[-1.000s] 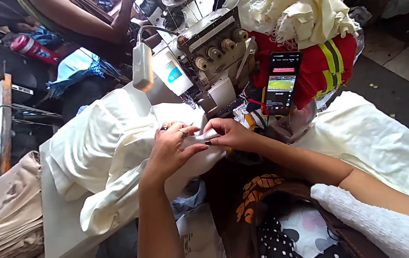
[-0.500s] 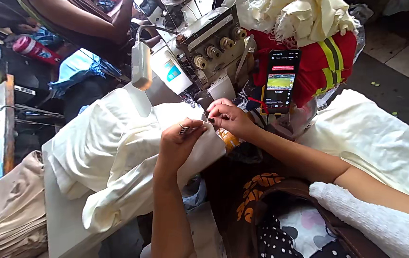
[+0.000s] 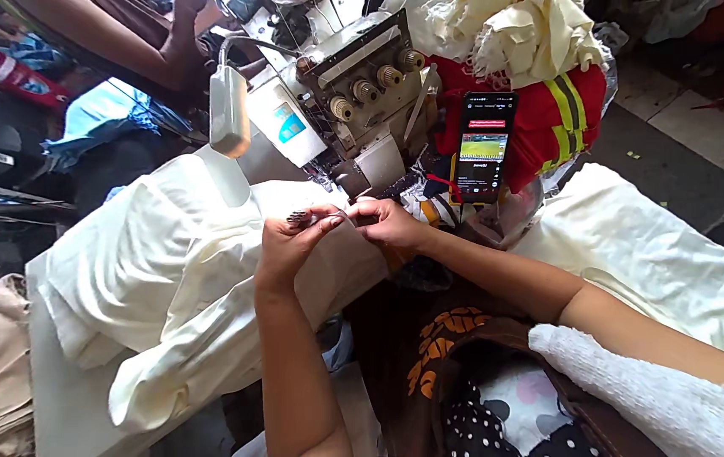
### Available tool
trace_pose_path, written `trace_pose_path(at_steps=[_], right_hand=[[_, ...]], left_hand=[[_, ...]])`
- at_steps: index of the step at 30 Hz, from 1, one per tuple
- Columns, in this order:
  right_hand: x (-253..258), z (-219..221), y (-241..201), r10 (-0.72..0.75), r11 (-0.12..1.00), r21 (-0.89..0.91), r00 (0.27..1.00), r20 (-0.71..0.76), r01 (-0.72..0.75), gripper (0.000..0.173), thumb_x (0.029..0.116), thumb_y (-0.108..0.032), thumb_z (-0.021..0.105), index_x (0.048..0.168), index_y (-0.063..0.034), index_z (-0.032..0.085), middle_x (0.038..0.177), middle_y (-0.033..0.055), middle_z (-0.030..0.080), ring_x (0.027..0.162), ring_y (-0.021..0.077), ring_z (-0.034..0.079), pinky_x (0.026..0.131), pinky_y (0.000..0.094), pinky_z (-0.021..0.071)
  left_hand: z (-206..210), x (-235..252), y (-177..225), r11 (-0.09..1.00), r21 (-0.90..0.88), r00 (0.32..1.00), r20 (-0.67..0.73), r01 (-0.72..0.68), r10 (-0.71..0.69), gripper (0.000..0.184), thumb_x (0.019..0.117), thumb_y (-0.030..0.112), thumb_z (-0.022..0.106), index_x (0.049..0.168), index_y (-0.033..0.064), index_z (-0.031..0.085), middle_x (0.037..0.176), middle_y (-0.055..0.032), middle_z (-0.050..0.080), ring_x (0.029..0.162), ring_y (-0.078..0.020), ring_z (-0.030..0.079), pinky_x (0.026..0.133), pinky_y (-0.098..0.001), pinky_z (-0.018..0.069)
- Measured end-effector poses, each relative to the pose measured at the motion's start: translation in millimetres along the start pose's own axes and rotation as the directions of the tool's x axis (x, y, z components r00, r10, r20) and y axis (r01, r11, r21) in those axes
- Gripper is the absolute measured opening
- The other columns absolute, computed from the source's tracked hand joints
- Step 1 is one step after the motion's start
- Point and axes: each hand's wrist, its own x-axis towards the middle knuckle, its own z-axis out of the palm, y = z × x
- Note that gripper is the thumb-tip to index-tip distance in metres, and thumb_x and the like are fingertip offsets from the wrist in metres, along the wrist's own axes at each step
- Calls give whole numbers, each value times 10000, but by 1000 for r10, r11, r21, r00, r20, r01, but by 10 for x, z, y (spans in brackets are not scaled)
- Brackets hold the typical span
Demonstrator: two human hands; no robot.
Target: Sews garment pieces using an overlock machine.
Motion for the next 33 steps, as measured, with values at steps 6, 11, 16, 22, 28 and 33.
trace_pose_path(at_steps=[6,11,16,22,28,33], right_hand=[[12,55,28,-54,992,110,996,-71,62,220,823,133,662,1035,78,685,1064,98,623,939,90,629,832,227,565],[-181,-17,-82,166,975,140,985,54,-172,521,800,187,643,1307,87,578,1345,172,557,1039,152,666,882,304,596],[-292,-112,-135,313,941,105,946,84,-321,242,888,116,628,1119,55,664,999,66,721,894,76,685,849,271,585],[-570,-146,-94,439,874,165,889,131,-457,222,1005,-52,493,1078,5,695,916,65,733,791,119,711,741,312,621],[-638,-178,-99,516,769,328,836,188,-548,288,1082,-146,431,1082,23,665,941,117,765,836,212,759,824,385,635],[-645,-130,-144,560,767,307,821,108,-563,160,1033,-52,549,1013,29,686,870,105,764,770,198,759,762,362,645]], left_hand=[[21,-38,-12,998,53,998,-67,26,-22,155,905,-4,723,1031,84,743,944,90,743,825,34,675,767,-156,571],[65,93,-26,996,74,985,-167,44,-32,71,905,21,728,974,34,734,893,61,738,816,27,675,781,-177,578],[59,153,-43,994,83,979,-196,70,-52,53,902,37,746,953,47,732,869,55,724,771,21,652,735,-173,557],[35,183,-71,986,146,979,-196,79,-50,45,917,68,733,952,39,735,895,37,717,798,21,646,747,-167,546],[-79,254,-20,988,106,984,-150,114,-97,15,920,53,705,913,66,706,871,51,700,780,2,644,726,-184,550],[-117,297,-18,987,105,988,-109,120,-108,23,913,47,705,902,66,702,852,56,688,764,6,631,716,-179,537]])
